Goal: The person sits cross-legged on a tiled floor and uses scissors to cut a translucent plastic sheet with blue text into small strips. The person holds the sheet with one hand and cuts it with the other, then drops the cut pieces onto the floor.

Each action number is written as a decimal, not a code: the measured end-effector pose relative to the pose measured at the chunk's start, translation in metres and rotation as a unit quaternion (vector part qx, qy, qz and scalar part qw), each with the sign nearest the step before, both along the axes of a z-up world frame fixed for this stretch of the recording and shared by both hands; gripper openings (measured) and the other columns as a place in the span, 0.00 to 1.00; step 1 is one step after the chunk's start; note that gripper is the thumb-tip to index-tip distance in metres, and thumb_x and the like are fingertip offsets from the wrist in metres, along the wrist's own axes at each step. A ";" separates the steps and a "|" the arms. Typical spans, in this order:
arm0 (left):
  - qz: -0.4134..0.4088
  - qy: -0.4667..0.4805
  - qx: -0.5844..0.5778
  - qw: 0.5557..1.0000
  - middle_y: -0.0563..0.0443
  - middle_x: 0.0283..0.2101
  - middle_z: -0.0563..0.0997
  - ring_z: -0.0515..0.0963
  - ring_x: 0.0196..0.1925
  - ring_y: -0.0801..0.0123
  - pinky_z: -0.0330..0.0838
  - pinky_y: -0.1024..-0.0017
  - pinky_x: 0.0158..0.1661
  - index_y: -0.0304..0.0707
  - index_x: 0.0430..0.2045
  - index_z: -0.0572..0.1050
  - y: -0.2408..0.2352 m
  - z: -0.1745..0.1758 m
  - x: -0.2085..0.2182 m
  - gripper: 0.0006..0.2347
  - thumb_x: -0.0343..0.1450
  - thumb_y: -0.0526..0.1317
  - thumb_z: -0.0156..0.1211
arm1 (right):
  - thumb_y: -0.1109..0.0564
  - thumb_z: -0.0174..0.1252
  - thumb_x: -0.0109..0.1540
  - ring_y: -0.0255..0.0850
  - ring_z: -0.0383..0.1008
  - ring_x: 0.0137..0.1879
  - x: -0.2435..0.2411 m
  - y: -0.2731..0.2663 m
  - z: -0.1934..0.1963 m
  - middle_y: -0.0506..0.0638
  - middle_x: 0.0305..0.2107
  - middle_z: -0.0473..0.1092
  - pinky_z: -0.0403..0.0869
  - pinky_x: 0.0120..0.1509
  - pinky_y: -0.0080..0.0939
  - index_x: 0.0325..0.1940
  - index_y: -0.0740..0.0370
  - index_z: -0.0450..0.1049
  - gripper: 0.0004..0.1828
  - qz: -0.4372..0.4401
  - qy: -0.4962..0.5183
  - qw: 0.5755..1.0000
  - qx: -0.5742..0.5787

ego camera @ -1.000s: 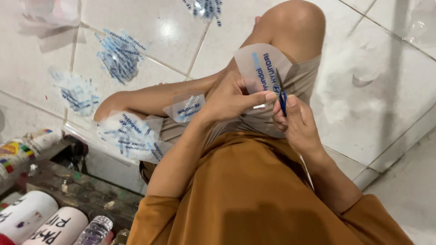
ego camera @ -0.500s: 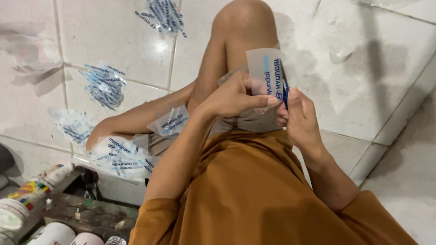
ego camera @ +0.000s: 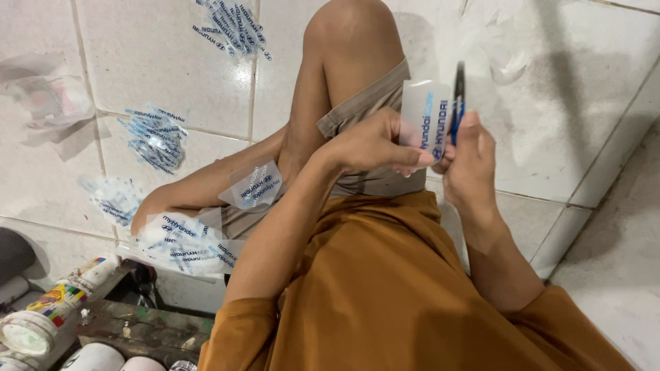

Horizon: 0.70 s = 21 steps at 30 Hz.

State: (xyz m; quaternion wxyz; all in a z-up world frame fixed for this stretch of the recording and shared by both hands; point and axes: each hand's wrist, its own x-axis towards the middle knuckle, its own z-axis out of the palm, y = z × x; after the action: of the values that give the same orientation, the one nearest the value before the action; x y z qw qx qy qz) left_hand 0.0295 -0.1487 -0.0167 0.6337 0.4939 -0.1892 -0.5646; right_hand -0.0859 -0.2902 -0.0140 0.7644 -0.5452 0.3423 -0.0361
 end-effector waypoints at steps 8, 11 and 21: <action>-0.096 -0.099 0.036 0.990 0.51 0.16 0.80 0.76 0.21 0.75 0.73 0.75 0.26 0.36 0.16 0.81 0.037 0.004 0.009 0.06 0.65 0.36 0.68 | 0.60 0.58 0.68 0.27 0.53 0.18 0.018 -0.012 -0.014 0.42 0.14 0.55 0.56 0.21 0.26 0.40 0.66 0.72 0.05 0.155 -0.045 0.983 -0.092; -0.007 -0.091 0.065 0.994 0.58 0.18 0.77 0.73 0.23 0.79 0.70 0.79 0.27 0.39 0.18 0.80 0.059 0.004 0.006 0.06 0.65 0.38 0.69 | 0.61 0.62 0.67 0.28 0.59 0.23 0.031 0.005 -0.010 0.45 0.16 0.61 0.60 0.27 0.26 0.38 0.64 0.75 0.05 0.177 -0.082 0.973 -0.122; 0.253 0.038 0.037 0.966 0.37 0.28 0.85 0.86 0.31 0.68 0.84 0.74 0.36 0.23 0.31 0.80 0.085 0.030 -0.003 0.06 0.74 0.32 0.60 | 0.41 0.32 0.74 0.26 0.46 0.19 0.024 0.022 -0.018 0.42 0.16 0.52 0.52 0.22 0.26 0.48 0.68 0.71 0.30 0.254 -0.046 0.966 -0.008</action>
State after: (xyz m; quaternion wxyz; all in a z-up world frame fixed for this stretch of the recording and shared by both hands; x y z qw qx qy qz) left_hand 0.0264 -0.0636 0.0128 0.7437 0.5272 -0.0131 -0.4108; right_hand -0.0620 -0.2679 -0.0319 0.7593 -0.6178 0.1564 0.1317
